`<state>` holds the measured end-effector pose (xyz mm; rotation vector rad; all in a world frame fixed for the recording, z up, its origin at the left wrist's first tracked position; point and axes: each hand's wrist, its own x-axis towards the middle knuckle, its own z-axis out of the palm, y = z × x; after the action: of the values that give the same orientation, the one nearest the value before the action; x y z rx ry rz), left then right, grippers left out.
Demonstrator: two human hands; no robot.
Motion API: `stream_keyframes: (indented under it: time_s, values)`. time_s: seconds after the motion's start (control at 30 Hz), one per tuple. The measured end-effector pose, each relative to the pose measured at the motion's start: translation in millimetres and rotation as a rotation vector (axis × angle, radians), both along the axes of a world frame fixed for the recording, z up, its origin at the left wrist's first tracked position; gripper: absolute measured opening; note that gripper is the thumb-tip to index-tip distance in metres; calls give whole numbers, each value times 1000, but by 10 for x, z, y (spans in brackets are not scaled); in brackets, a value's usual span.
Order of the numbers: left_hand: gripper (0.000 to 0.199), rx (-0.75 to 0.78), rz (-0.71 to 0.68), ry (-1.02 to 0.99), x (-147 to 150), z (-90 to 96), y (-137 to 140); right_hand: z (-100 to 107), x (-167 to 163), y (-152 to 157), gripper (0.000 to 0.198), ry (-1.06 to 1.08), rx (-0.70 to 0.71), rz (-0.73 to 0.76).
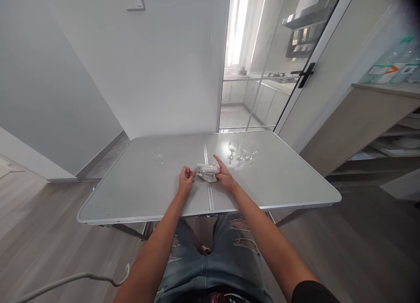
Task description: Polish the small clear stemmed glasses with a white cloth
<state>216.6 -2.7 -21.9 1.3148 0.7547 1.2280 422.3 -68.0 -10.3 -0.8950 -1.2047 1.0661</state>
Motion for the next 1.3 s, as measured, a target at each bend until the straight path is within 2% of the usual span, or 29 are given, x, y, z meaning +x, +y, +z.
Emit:
stream_keyframes:
  time_s: [0.1, 0.23, 0.43, 0.63, 0.77, 0.9, 1.03, 1.17, 1.3]
  values:
    - [43, 80, 10, 86, 7, 8, -10, -22, 18, 31, 95, -5, 64, -104]
    - [24, 238, 62, 287, -8, 46, -45, -58, 48, 75, 93, 1, 123, -211]
    - [18, 469, 139, 467, 12, 68, -86, -88, 62, 100, 93, -52, 145, -212]
    - [19, 595, 162, 645, 46, 21, -106, -86, 79, 104, 90, -112, 186, -261]
    - [16, 682, 211, 779, 46, -14, -107, -85, 66, 90, 89, -141, 204, -208]
    - [16, 716, 225, 854, 43, -4, -117, -104, 48, 82, 88, -190, 224, -200]
    - [17, 706, 256, 815, 33, 29, -133, -117, 35, 91, 88, -248, 207, -199]
    - [17, 674, 268, 744, 32, 34, -121, -101, 42, 106, 85, -252, 148, -153]
    - [17, 629, 232, 719, 47, 9, -78, -65, 84, 101, 81, -164, 42, -35]
